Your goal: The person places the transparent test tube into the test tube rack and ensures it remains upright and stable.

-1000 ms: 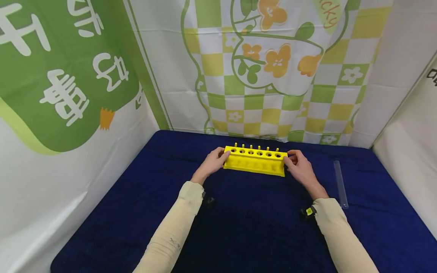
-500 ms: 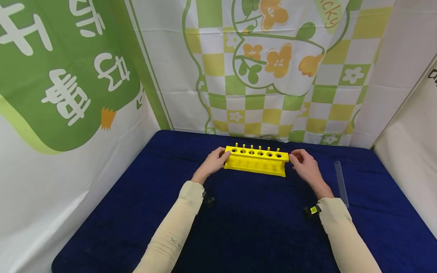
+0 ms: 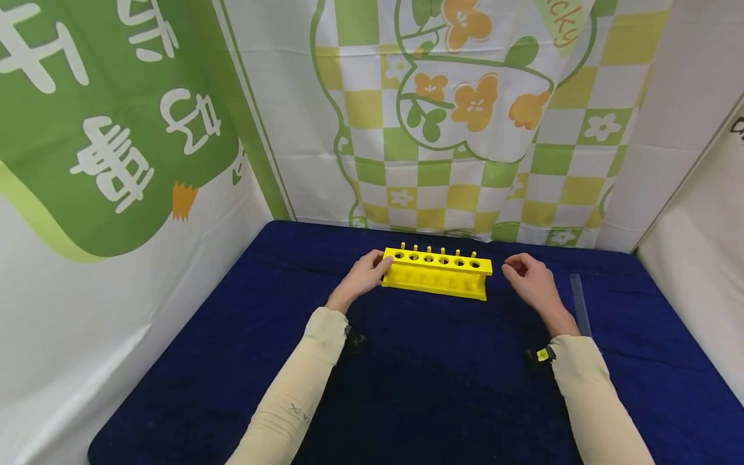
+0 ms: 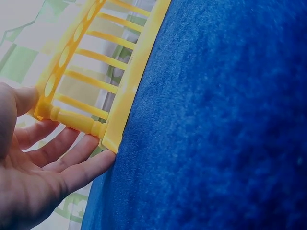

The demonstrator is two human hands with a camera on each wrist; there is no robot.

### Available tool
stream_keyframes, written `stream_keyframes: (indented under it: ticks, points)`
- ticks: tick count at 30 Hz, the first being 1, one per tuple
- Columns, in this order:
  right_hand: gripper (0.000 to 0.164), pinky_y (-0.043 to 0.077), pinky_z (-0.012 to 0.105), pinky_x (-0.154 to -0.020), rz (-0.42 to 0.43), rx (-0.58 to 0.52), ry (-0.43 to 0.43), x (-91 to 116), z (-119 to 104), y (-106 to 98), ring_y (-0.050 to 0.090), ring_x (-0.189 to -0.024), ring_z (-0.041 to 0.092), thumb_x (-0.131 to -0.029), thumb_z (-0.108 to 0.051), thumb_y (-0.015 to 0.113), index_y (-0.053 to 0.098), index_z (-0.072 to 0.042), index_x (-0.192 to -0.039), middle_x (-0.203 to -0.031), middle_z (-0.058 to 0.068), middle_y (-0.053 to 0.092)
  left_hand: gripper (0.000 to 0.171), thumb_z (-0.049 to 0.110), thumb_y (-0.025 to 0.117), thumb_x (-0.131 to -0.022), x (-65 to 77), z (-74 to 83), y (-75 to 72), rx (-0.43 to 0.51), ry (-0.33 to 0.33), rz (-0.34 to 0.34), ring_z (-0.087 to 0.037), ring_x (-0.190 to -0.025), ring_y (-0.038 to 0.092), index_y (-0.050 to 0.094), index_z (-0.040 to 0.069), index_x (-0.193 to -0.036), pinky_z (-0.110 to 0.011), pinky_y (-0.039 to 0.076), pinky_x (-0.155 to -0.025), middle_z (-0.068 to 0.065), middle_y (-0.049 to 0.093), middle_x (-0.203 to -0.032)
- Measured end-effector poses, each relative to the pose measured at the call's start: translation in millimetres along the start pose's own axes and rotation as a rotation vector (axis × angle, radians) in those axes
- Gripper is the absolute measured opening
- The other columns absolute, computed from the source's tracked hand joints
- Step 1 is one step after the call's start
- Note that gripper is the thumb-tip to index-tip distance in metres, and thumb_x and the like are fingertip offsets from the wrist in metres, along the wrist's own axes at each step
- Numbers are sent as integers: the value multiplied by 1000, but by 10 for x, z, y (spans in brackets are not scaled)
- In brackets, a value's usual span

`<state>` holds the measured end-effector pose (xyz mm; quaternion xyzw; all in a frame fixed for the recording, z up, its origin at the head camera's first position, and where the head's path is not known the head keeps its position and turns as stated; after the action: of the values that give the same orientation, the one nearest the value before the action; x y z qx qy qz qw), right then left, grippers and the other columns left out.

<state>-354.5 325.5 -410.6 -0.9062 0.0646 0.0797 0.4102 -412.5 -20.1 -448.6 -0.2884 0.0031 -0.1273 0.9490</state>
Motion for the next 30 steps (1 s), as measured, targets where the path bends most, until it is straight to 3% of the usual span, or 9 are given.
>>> stream_keyframes:
  ticks: [21,30]
  points:
    - [40,53,34,-62,-56,119,38,-13,205,-156,65,-79,27,-101,-32,54,56,2,-122,-108,27,64,56,54,42,-101,-29,-61,22,7,-4,-8,-19,-101,58,47,15,-141,-37,51,-92,-6,59,-127]
    - [40,52,35,-62,-66,126,43,-21,327,-247,66,-74,22,-101,-29,53,55,4,-123,-106,28,65,54,54,42,-101,-22,-20,4,-11,8,-8,-20,-100,57,47,15,-139,-37,51,-91,-5,59,-125]
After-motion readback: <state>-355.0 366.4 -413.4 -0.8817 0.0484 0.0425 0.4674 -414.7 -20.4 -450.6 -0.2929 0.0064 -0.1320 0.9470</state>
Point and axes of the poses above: each hand's wrist, its own x-axis away from the middle knuckle, its own y-axis out of the palm, z = x × y, the point moved 7 cm from there along -x, towards the middle knuckle
